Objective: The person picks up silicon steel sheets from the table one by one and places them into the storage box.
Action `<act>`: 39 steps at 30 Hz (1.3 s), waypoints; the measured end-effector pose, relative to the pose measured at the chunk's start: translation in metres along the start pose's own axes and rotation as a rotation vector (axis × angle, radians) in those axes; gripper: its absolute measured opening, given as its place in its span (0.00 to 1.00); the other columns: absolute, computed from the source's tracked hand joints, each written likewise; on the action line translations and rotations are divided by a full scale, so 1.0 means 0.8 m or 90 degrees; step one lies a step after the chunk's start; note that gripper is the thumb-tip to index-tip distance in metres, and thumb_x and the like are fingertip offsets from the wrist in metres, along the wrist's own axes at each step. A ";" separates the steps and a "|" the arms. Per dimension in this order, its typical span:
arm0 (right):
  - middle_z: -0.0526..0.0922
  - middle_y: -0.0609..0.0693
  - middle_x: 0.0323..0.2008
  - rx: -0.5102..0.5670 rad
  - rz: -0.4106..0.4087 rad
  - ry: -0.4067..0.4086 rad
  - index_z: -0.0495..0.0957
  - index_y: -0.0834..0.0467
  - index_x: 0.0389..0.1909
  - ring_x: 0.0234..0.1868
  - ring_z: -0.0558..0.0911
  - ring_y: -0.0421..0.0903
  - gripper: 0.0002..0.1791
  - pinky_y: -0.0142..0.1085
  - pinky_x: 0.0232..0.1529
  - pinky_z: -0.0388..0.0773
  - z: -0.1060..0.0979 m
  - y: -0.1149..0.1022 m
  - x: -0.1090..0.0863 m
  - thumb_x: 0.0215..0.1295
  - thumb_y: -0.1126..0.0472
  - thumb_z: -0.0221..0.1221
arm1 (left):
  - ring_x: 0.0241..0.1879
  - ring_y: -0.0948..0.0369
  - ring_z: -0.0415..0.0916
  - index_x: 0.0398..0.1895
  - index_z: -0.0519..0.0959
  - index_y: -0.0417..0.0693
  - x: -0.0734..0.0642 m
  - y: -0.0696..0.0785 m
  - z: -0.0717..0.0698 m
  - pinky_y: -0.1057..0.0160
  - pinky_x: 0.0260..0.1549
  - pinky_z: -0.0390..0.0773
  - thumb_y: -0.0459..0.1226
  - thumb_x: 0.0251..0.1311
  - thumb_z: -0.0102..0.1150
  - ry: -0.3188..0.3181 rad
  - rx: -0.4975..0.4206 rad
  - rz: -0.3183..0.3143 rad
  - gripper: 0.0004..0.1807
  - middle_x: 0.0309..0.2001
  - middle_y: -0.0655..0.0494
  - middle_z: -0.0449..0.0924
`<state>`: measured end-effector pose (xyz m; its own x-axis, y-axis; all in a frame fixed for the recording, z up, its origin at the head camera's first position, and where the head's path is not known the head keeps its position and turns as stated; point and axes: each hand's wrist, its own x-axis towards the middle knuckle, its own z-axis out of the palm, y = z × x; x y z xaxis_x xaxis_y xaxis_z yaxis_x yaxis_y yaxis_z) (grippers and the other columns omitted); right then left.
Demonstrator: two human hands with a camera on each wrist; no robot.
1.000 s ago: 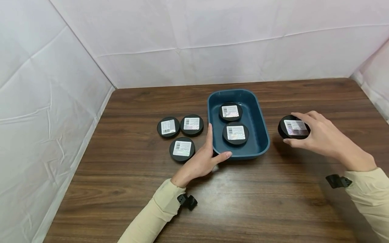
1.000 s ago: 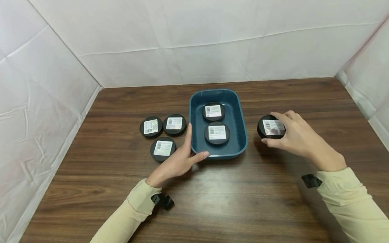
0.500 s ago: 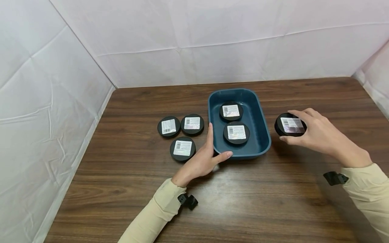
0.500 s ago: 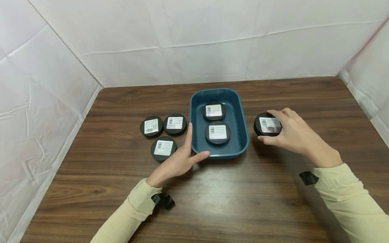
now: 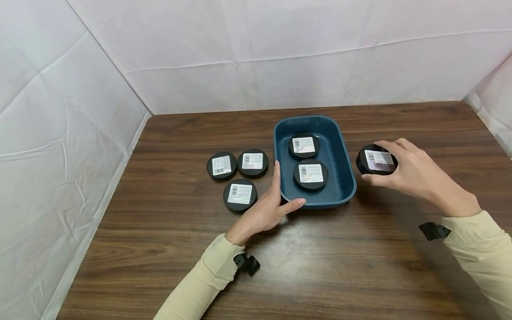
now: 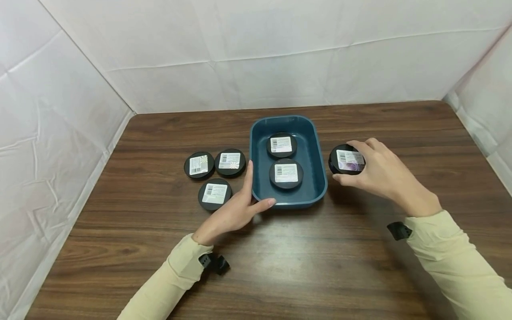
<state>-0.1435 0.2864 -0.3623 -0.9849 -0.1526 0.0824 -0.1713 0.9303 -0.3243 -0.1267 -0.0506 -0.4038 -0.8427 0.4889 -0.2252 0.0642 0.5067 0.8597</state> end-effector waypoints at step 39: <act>0.72 0.66 0.55 -0.024 0.002 -0.001 0.68 0.58 0.68 0.43 0.79 0.68 0.51 0.61 0.39 0.75 0.007 -0.028 0.026 0.49 0.32 0.70 | 0.80 0.58 0.40 0.75 0.13 0.70 0.001 0.001 0.000 0.51 0.77 0.52 0.56 0.69 0.56 -0.001 -0.003 -0.019 0.59 0.82 0.60 0.27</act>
<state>-0.1602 0.2608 -0.3588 -0.9855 -0.1496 0.0806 -0.1668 0.9429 -0.2884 -0.1270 -0.0498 -0.4030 -0.8434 0.4751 -0.2509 0.0372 0.5175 0.8549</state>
